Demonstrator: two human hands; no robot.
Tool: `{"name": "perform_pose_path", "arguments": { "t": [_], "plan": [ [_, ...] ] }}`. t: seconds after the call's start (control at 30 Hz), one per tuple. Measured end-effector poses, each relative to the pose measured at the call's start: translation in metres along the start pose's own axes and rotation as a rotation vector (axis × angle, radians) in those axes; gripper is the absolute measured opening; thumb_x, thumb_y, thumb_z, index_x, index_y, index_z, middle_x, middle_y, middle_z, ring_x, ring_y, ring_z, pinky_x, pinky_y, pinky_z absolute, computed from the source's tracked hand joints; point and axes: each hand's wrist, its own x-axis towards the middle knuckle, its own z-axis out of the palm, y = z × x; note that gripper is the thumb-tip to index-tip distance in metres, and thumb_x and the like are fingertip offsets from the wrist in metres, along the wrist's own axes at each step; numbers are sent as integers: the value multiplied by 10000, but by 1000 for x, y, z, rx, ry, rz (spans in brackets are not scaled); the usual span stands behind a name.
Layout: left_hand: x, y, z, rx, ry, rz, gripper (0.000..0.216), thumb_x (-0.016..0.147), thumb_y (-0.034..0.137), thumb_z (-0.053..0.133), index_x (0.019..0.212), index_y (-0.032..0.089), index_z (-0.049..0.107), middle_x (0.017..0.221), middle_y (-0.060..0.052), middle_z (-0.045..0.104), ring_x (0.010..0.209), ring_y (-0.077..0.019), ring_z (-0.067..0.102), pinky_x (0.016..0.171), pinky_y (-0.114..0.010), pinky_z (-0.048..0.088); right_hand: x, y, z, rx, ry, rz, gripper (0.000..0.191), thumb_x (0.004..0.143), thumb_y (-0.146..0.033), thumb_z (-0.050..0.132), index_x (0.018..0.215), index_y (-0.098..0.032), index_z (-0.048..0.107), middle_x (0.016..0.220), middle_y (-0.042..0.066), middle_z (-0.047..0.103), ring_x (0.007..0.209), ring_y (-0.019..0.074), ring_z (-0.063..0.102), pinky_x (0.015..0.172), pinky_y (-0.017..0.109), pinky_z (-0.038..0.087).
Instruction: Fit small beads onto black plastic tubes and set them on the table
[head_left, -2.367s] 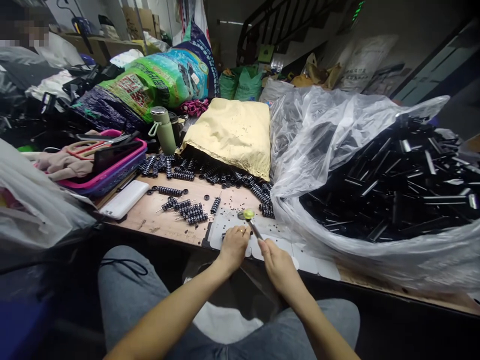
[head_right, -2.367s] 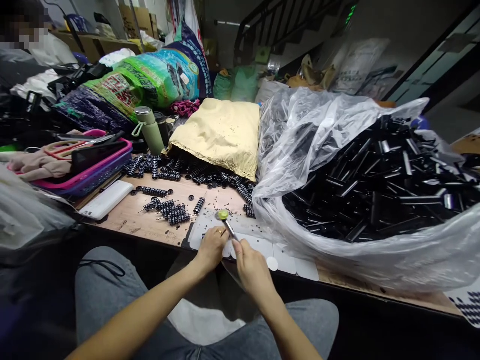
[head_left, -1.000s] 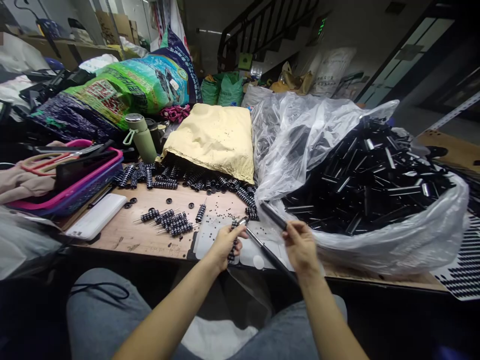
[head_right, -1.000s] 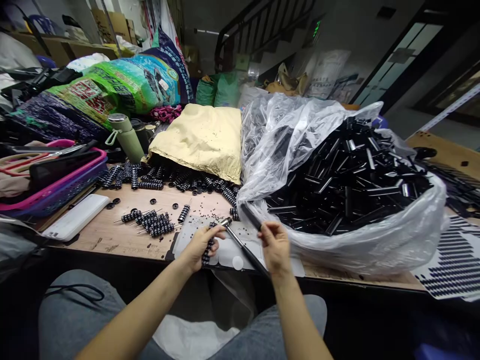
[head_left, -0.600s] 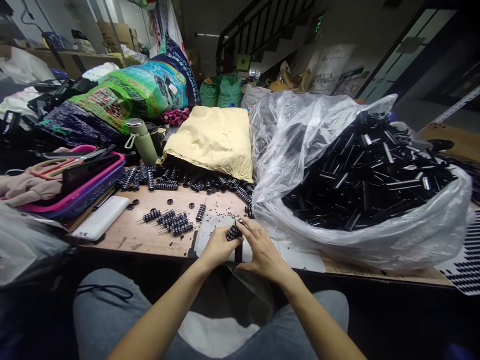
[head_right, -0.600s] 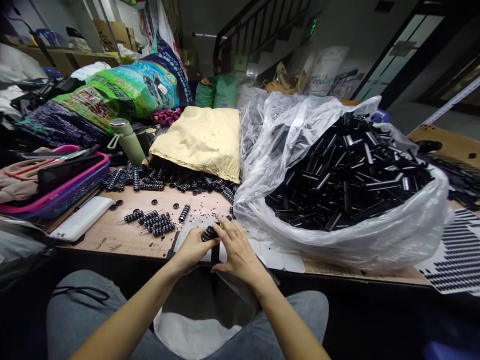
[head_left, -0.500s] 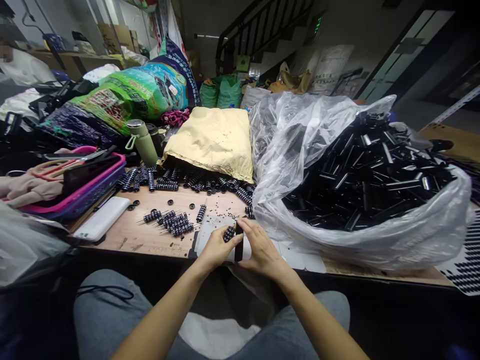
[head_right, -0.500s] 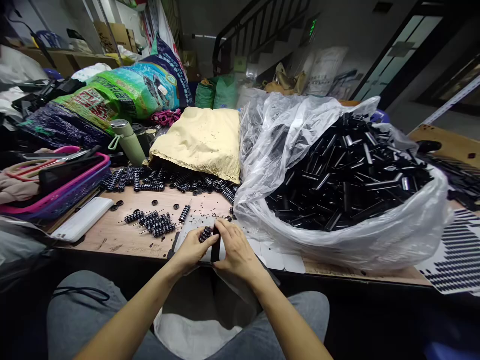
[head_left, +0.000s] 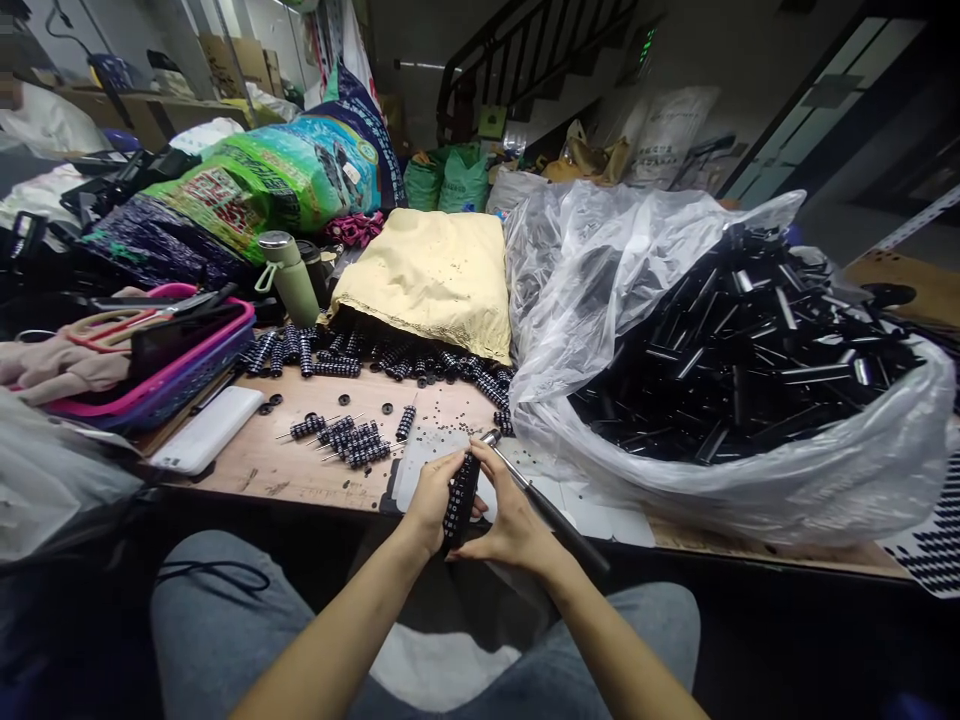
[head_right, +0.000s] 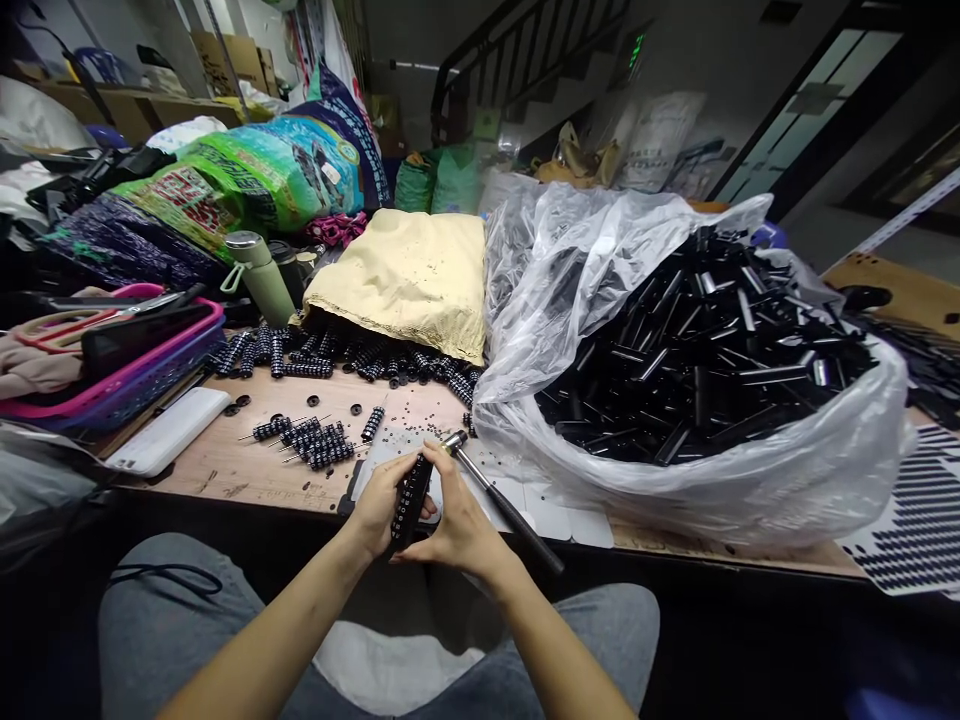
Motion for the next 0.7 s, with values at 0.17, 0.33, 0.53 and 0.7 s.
{"name": "perform_pose_path", "arguments": {
  "t": [0.17, 0.33, 0.53, 0.7],
  "plan": [
    [2, 0, 2, 39, 31, -50, 385, 687, 455, 592, 893, 133, 556, 460, 16, 522, 395, -127, 548, 378, -191, 416, -1, 2, 6, 16, -1, 134, 1020, 504, -269, 748, 1323, -193, 146, 1324, 134, 299, 1247, 262, 317, 1040, 410, 300],
    [10, -6, -8, 192, 32, -49, 406, 741, 484, 519, 902, 114, 568, 493, 13, 511, 411, -112, 528, 432, -227, 450, -1, 4, 17, 12, 20, 237, 973, 467, -204, 717, 1292, -168, 203, 1289, 138, 333, 1219, 267, 344, 1010, 395, 334],
    [12, -27, -22, 1014, 76, 603, 436, 761, 225, 524, 1193, 168, 499, 978, -97, 529, 898, -192, 538, 831, -372, 448, 2, 18, 32, -169, 135, 278, 774, 608, -165, 581, 1294, -146, 224, 1277, 164, 364, 1205, 266, 355, 991, 435, 332],
    [21, -34, -39, 1561, -60, 824, 412, 807, 64, 363, 1198, 120, 481, 966, -129, 546, 907, -200, 515, 789, -356, 457, -19, 38, 11, -557, 165, 344, 592, 694, -292, 588, 1224, -158, 362, 1207, 155, 443, 1139, 298, 394, 907, 463, 367]
  ]
}}
